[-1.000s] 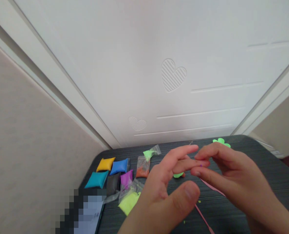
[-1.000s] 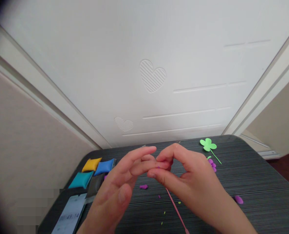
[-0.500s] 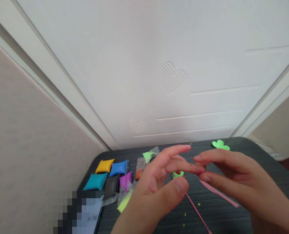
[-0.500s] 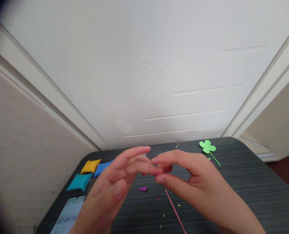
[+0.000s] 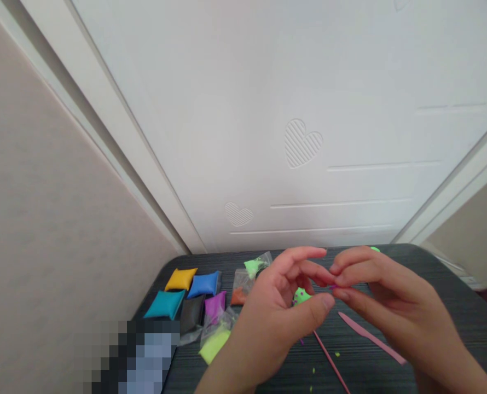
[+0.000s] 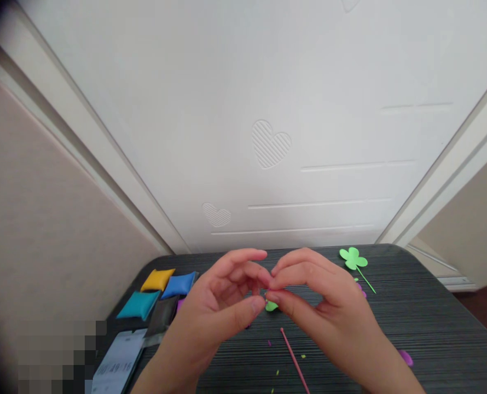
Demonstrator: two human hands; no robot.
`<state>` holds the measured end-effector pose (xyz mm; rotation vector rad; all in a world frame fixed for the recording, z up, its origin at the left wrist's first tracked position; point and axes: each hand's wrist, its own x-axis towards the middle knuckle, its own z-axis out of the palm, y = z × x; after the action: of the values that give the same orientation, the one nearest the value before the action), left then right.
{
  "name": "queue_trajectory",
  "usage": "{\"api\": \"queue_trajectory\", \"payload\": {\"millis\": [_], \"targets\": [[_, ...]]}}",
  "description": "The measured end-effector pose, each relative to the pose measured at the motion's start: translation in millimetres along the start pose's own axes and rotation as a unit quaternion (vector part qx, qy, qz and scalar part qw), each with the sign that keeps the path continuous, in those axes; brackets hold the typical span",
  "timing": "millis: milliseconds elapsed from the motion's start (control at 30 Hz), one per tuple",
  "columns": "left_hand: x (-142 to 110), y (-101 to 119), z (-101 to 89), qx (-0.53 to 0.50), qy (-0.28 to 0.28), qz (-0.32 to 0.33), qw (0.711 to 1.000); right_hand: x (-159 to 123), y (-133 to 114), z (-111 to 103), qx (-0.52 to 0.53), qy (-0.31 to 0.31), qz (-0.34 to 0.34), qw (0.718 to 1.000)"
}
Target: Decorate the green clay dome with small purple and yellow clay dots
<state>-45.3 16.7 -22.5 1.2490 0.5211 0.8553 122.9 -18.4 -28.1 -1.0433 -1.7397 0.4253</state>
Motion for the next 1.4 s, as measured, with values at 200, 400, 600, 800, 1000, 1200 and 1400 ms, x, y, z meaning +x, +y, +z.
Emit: {"api": "queue_trajectory", "payload": {"millis": [200, 400, 600, 800, 1000, 1200, 1400], "targets": [[1.0, 5.1, 1.1, 0.062, 0.013, 0.004, 0.998, -3.7, 0.3, -0.7, 0.078, -0.014, 0.023, 0.997], [-3.1, 1.4, 1.5, 0.128, 0.054, 0.051, 0.989, -5.1, 0.8, -0.7, 0.063, -0.021, 0.033, 0.997], [-6.2, -0.5, 0.4, 0.239, 0.093, 0.112, 0.960, -8.1, -3.1, -6.9, -0.028, -0.005, 0.040, 0.999], [-2.8, -6.8, -1.1, 0.308, 0.087, 0.131, 0.938, -49.9, 18.0, -24.4, -0.250, -0.093, 0.163, 0.950], [11.2, -30.9, 9.2, 0.400, 0.053, 0.154, 0.902, -129.4, 64.2, -9.3, -0.366, -0.111, 0.245, 0.891], [16.9, -44.8, 13.8, 0.454, 0.007, 0.135, 0.880, -120.3, 89.3, 9.3, -0.409, -0.129, 0.247, 0.869], [21.0, -52.5, 12.5, 0.480, 0.023, 0.105, 0.871, -103.6, 109.6, 8.2, -0.386, -0.149, 0.240, 0.878]]}}
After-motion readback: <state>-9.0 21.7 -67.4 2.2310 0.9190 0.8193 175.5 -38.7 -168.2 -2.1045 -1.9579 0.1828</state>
